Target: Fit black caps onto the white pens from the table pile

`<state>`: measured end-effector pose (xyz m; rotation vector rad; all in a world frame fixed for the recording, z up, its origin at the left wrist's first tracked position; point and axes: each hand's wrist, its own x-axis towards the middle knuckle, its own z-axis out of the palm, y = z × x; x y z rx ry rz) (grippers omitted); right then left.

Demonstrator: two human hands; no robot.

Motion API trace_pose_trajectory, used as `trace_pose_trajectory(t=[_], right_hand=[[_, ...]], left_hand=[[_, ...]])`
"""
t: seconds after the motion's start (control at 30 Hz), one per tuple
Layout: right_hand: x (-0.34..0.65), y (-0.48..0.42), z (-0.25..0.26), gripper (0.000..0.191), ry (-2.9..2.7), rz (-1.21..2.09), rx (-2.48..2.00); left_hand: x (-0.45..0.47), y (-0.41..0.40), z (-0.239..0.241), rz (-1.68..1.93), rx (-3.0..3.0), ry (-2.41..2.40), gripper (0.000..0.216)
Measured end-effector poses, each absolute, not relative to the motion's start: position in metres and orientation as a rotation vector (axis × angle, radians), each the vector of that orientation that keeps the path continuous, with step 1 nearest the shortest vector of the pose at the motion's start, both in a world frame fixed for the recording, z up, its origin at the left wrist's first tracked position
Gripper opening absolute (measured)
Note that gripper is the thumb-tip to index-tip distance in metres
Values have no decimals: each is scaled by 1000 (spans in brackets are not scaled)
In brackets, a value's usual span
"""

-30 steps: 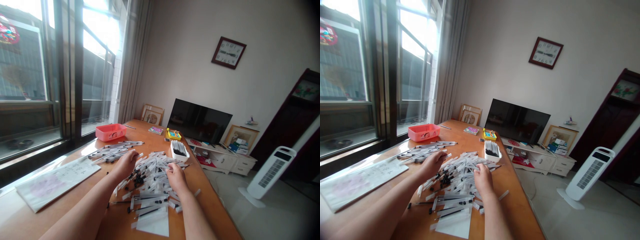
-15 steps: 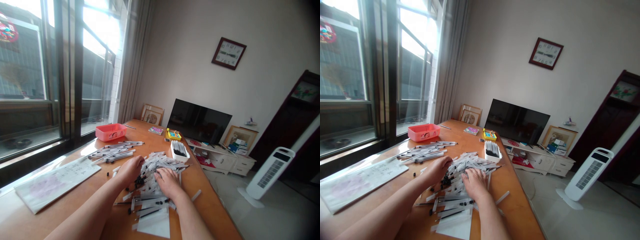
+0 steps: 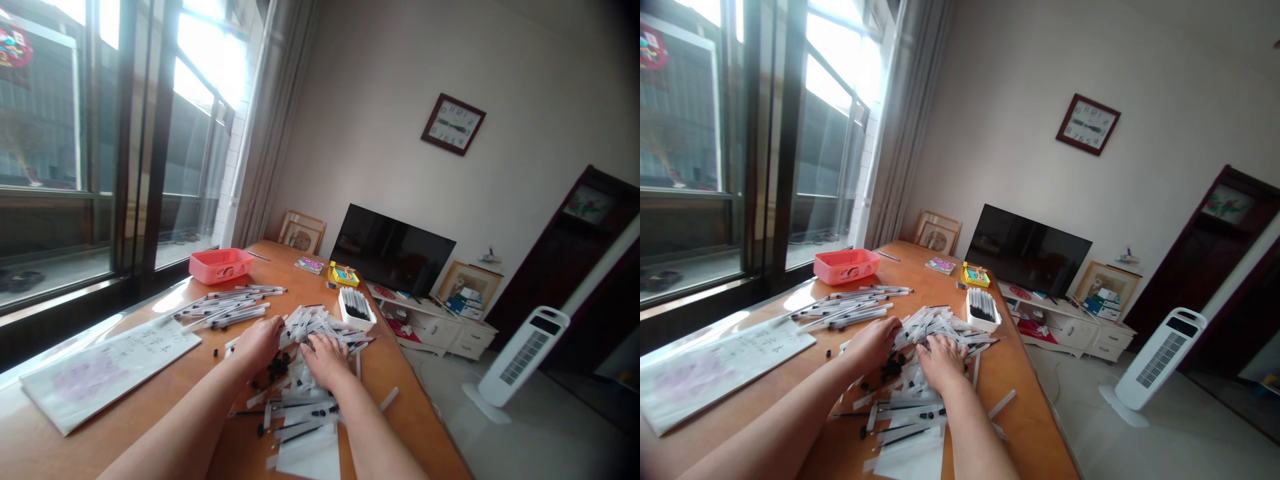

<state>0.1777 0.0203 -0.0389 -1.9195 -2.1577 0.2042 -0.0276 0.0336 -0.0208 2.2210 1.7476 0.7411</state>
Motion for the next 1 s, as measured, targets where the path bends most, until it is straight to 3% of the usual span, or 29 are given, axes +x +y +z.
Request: trace_pose_trajectory(t=[0.5,0.83,1.0], right_hand=[[177,53,-37,53,-2111,207,-2061],[181,25,-27,48,-2191,278,-1903],[199,9,-18,44,-2112,143,-1769]], left_hand=[[-25,33,-24,675,2374,1701,19],[-21,38,-34,699,2446,1582,22],[-20,37,-34,682,2387,1611,23]])
